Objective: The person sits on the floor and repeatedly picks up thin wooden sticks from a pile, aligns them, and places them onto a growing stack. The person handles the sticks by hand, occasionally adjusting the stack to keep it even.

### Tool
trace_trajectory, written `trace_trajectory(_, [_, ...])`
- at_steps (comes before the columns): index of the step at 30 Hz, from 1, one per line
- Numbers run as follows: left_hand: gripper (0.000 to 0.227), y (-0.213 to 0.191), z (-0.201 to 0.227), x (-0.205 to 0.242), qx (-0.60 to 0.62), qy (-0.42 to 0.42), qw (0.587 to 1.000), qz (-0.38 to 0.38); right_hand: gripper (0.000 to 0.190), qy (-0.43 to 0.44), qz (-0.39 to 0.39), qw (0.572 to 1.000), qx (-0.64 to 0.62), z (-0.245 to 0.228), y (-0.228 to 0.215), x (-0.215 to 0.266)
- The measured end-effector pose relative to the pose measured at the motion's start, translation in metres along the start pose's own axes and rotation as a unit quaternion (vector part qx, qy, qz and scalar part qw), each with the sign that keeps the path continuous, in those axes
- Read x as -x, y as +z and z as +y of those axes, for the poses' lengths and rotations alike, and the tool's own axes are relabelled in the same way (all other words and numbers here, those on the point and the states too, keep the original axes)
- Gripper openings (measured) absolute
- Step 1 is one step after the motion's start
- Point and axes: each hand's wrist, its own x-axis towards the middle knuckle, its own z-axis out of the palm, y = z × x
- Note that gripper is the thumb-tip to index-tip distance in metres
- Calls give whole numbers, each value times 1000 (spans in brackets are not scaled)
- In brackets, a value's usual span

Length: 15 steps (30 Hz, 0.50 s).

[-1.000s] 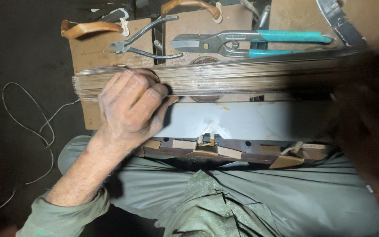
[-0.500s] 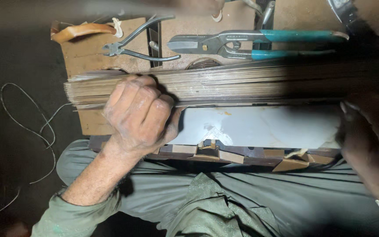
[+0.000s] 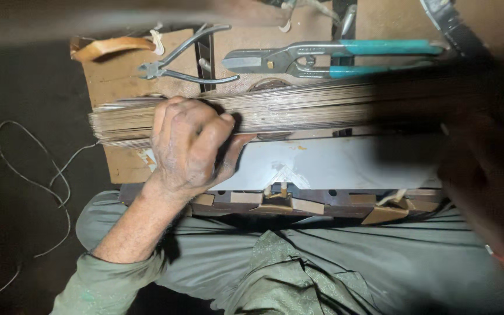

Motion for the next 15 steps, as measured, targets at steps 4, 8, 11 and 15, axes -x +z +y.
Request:
trace_trajectory(4, [19,-6,-7,1,26,61,998,23,34,-241,166,951,97,-24,-16,-6])
trace_trajectory(8, [10,-10,-8,4,4,66,998,13,25,-317,231,899,196,-41,-29,-6])
trace_trajectory(11, [10,-17,-9,7,-44,84,995,-18,18,-315,291,880,205,-49,-24,-10])
trace_trajectory(15, [12,-30,-10,15,-79,70,989,-101,17,-309,264,887,219,-48,-20,-13])
